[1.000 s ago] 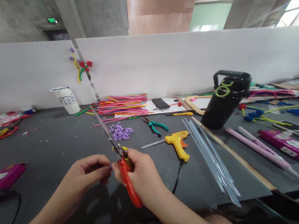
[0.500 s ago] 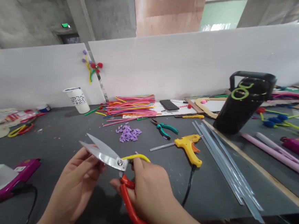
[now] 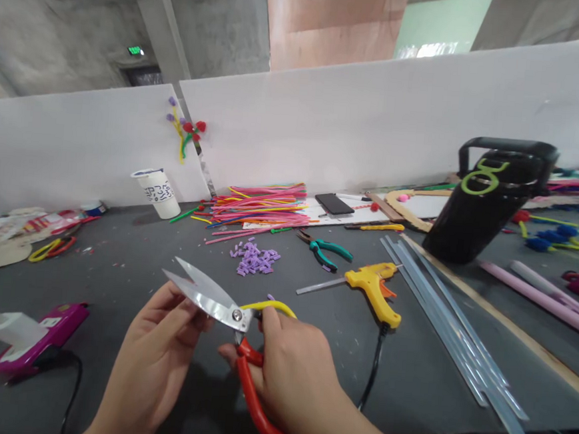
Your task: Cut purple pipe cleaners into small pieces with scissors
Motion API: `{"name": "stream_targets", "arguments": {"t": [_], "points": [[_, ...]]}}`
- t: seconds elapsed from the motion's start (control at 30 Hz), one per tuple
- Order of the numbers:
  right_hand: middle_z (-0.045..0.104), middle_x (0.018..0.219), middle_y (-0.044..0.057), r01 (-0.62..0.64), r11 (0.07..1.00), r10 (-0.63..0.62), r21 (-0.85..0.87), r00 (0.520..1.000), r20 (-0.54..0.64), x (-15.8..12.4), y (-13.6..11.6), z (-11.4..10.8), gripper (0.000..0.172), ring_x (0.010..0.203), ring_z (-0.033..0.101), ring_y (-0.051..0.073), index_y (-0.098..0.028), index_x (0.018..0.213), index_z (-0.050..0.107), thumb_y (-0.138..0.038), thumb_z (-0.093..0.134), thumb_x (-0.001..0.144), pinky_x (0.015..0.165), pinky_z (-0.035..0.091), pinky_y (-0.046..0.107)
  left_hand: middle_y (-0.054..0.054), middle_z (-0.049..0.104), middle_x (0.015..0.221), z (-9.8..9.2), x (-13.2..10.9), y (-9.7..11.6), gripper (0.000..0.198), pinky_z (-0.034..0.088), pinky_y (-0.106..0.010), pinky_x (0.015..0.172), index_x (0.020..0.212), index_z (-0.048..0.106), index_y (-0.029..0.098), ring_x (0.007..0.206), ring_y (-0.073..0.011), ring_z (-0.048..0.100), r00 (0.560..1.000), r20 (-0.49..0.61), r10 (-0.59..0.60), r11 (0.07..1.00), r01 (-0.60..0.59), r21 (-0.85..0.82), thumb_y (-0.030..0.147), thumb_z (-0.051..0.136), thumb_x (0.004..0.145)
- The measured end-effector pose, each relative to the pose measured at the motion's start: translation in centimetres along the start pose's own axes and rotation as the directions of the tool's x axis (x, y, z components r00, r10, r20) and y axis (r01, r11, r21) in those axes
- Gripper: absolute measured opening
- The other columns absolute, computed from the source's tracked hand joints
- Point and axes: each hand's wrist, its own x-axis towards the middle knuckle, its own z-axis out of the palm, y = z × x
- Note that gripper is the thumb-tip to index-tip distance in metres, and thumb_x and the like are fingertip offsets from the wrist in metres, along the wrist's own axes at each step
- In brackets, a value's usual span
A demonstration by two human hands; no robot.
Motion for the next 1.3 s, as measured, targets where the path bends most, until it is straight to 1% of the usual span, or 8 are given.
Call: {"name": "stream_targets", "arguments": {"t": [0.13,0.3,0.47,0.7,0.8,1.03,1.3], "points": [[0.059,0.057,0.002,0.008,1.000,-0.008,-0.005,1.000,-0.011,-0.07,-0.04,0.01,0.037,0.049,0.057,0.018,-0.019,0.073,0.047,-0.054,0.037,0.080,0.045,0.027,0.025,0.002,0.057,0.066,-0.02,0.09,-0.03,0.004,0.041,-0.016,0.056,0.072,0.061,0.017,0.058,-0.0066,0.050,1.000,0.004,-0.001,1.000,0.001,0.000,0.014,0.058,0.073],[0.060,0.057,0.003,-0.002,1.000,0.002,-0.005,1.000,-0.004,-0.04,-0.07,0.08,0.040,0.049,0.057,0.019,-0.019,0.073,0.047,-0.057,0.037,0.079,0.045,0.027,0.025,0.002,0.057,0.063,0.10,0.12,0.04,0.004,0.041,-0.017,0.056,0.070,0.061,0.016,0.056,-0.0069,0.050,1.000,0.011,0.003,1.000,-0.003,-0.003,0.015,0.059,0.072],[0.060,0.056,0.003,-0.004,1.000,0.004,0.002,1.000,0.005,-0.02,-0.14,0.09,0.041,0.049,0.058,0.018,-0.019,0.073,0.047,-0.058,0.035,0.080,0.045,0.027,0.025,0.001,0.057,0.065,0.01,0.13,0.03,0.003,0.041,-0.018,0.056,0.072,0.062,0.016,0.057,-0.0074,0.050,1.000,-0.004,-0.005,1.000,0.005,-0.006,0.015,0.060,0.071],[0.061,0.055,0.003,-0.004,1.000,0.004,-0.018,1.000,0.010,-0.01,-0.18,0.12,0.048,0.048,0.058,0.019,-0.018,0.073,0.048,-0.061,0.028,0.080,0.044,0.027,0.025,0.002,0.057,0.064,-0.08,0.25,0.08,0.005,0.041,-0.017,0.055,0.072,0.062,0.016,0.056,-0.0069,0.050,1.000,0.007,-0.015,1.000,0.015,0.006,0.014,0.058,0.073],[0.061,0.055,0.002,-0.012,1.000,0.012,-0.001,0.999,0.034,0.02,-0.23,0.00,0.046,0.049,0.059,0.019,-0.019,0.073,0.048,-0.061,0.031,0.080,0.045,0.027,0.025,0.002,0.058,0.064,-0.09,0.24,0.18,0.005,0.041,-0.016,0.055,0.072,0.062,0.016,0.056,-0.0068,0.050,1.000,0.005,-0.015,1.000,0.015,0.011,0.013,0.057,0.073],[0.062,0.062,0.003,-0.047,0.998,0.045,0.030,0.996,0.081,-0.01,-0.33,-0.23,0.040,0.055,0.060,0.020,-0.019,0.077,0.048,-0.058,0.043,0.075,0.047,0.029,0.025,0.002,0.058,0.062,0.02,0.16,0.20,0.005,0.040,-0.016,0.055,0.071,0.061,0.017,0.055,-0.0065,0.050,1.000,-0.002,-0.012,1.000,0.012,0.000,0.013,0.058,0.073],[0.063,0.062,0.004,-0.041,0.999,0.039,0.014,0.995,0.087,0.10,-0.33,-0.30,0.040,0.055,0.059,0.020,-0.018,0.078,0.049,-0.058,0.043,0.075,0.047,0.029,0.025,0.003,0.058,0.063,0.04,0.22,-0.06,0.006,0.040,-0.016,0.055,0.072,0.061,0.017,0.056,-0.0062,0.050,1.000,-0.011,-0.016,1.000,0.015,-0.004,0.013,0.058,0.073]]}}
